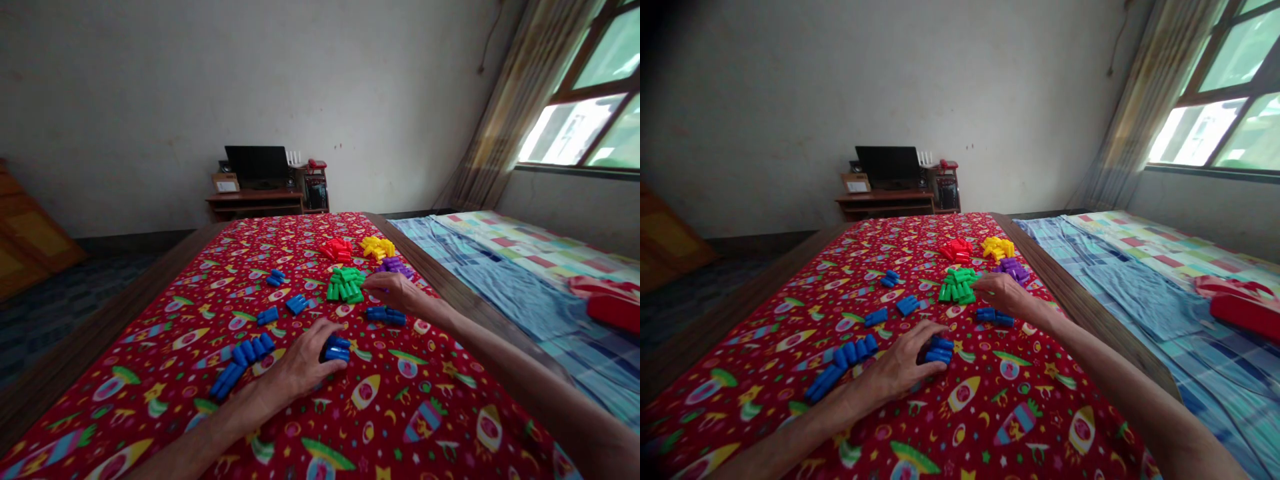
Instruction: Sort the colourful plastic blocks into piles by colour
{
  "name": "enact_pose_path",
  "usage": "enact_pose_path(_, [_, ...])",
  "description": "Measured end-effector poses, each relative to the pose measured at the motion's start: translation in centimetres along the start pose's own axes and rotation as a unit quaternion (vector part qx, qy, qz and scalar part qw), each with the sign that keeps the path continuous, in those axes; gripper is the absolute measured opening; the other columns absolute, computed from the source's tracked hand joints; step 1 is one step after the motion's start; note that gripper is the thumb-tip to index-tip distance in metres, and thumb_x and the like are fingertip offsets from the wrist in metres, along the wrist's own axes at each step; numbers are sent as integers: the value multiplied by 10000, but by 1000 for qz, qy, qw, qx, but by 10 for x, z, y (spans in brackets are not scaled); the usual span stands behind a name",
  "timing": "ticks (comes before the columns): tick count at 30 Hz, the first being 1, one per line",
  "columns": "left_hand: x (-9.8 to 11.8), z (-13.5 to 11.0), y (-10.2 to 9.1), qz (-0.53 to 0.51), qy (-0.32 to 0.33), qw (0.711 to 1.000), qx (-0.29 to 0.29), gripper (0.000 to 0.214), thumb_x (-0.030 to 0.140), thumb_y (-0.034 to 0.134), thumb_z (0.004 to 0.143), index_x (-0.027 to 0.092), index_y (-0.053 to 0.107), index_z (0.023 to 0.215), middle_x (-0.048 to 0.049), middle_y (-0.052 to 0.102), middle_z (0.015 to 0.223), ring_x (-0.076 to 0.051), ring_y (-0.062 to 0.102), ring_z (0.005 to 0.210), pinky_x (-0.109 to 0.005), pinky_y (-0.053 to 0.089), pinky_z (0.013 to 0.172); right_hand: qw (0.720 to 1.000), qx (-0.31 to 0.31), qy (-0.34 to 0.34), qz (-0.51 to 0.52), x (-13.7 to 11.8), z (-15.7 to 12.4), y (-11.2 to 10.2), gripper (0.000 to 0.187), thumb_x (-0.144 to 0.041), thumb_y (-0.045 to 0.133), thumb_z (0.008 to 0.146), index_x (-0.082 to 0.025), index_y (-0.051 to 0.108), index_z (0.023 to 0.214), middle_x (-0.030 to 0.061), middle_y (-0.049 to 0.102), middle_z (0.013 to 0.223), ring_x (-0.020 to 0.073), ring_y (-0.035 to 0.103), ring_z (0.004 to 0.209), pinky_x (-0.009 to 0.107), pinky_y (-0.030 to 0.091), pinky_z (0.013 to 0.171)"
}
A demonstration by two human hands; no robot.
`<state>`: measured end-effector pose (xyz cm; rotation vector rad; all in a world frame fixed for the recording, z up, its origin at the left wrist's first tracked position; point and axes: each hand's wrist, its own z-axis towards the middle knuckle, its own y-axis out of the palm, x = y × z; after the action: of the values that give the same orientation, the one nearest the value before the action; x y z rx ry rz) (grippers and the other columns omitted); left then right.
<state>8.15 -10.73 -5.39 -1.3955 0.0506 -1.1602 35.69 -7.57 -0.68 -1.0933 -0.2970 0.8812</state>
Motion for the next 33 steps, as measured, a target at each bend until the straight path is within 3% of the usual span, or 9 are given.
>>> enact_pose_path(6, [-2, 7, 7, -183, -121, 974, 52, 381, 292, 728, 706, 227, 466, 975, -20, 627, 943, -212, 664, 857, -378, 586, 736, 984, -91, -58, 139, -80, 7, 21, 296, -262, 484, 969, -173, 610, 1222, 130, 679, 1143, 187, 667, 986, 269, 518, 818])
enact_pose_path(12, [-2, 3, 17, -307, -148, 939, 51, 542, 194, 783, 619, 240, 408, 1008, -22, 600, 1037, -217, 666, 957, -383, 584, 795, 972, -117, -52, 197, -89, 0, 27, 327, -195, 536, 927, -195, 602, 1247, 126, 631, 1250, 204, 624, 1120, 275, 516, 881])
enact_pose_path(14, [1, 0, 18, -281, -125, 951, 42, 574, 182, 800, 614, 243, 415, 1036, -31, 589, 1075, -226, 651, 1007, -395, 573, 842, 973, -105, -20, 206, -88, -5, 27, 328, -177, 579, 892, -203, 630, 1215, 99, 679, 1162, 189, 669, 1012, 258, 534, 821])
enact_pose_path(17, [6, -4, 9, -130, -52, 990, 30, 584, 260, 810, 666, 240, 448, 1125, -55, 588, 1123, -256, 617, 1069, -428, 543, 908, 979, -58, 42, 190, -81, -16, 27, 248, -191, 607, 868, -207, 690, 1102, 68, 727, 1034, 174, 698, 873, 256, 549, 758])
enact_pose_path(22, [-14, -2, -35, 116, 44, 991, 55, 295, 322, 598, 882, 225, 537, 1153, -87, 563, 1227, -258, 553, 1172, -430, 471, 1008, 991, 22, 98, 89, -40, -51, 12, 243, -236, 587, 880, -241, 695, 1097, 83, 720, 1085, 221, 692, 963, 340, 567, 817])
enact_pose_path(25, [-52, -4, -58, 188, 21, 978, 87, 229, 298, 565, 877, 195, 598, 1079, -112, 576, 1226, -282, 526, 1209, -466, 431, 1046, 995, 21, 89, 34, -15, -78, 1, 289, -240, 560, 891, -269, 657, 1162, 99, 671, 1196, 245, 651, 1081, 394, 552, 885])
enact_pose_path(29, [-94, -10, -70, 210, -66, 971, 93, 277, 263, 559, 823, 184, 634, 1078, -117, 640, 1142, -288, 591, 1132, -456, 475, 991, 997, 18, 67, 33, -6, -100, -3, 270, -252, 525, 907, -271, 638, 1152, 109, 617, 1285, 253, 579, 1205, 422, 515, 964])
enact_pose_path(31, [-95, -10, -74, 190, -90, 972, 106, 306, 267, 566, 802, 201, 639, 1092, -98, 666, 1127, -277, 621, 1098, -432, 495, 968, 996, 36, 68, 35, -9, -100, -4, 254, -273, 542, 905, -261, 636, 1141, 118, 616, 1283, 254, 583, 1200, 417, 519, 957])
enact_pose_path(33, [-81, -7, -75, 138, -95, 978, 121, 353, 291, 594, 783, 216, 626, 1126, -82, 681, 1135, -269, 644, 1068, -413, 518, 937, 995, 51, 75, 32, -14, -92, -7, 218, -271, 538, 912, -250, 650, 1098, 121, 643, 1233, 241, 626, 1134, 393, 541, 919])
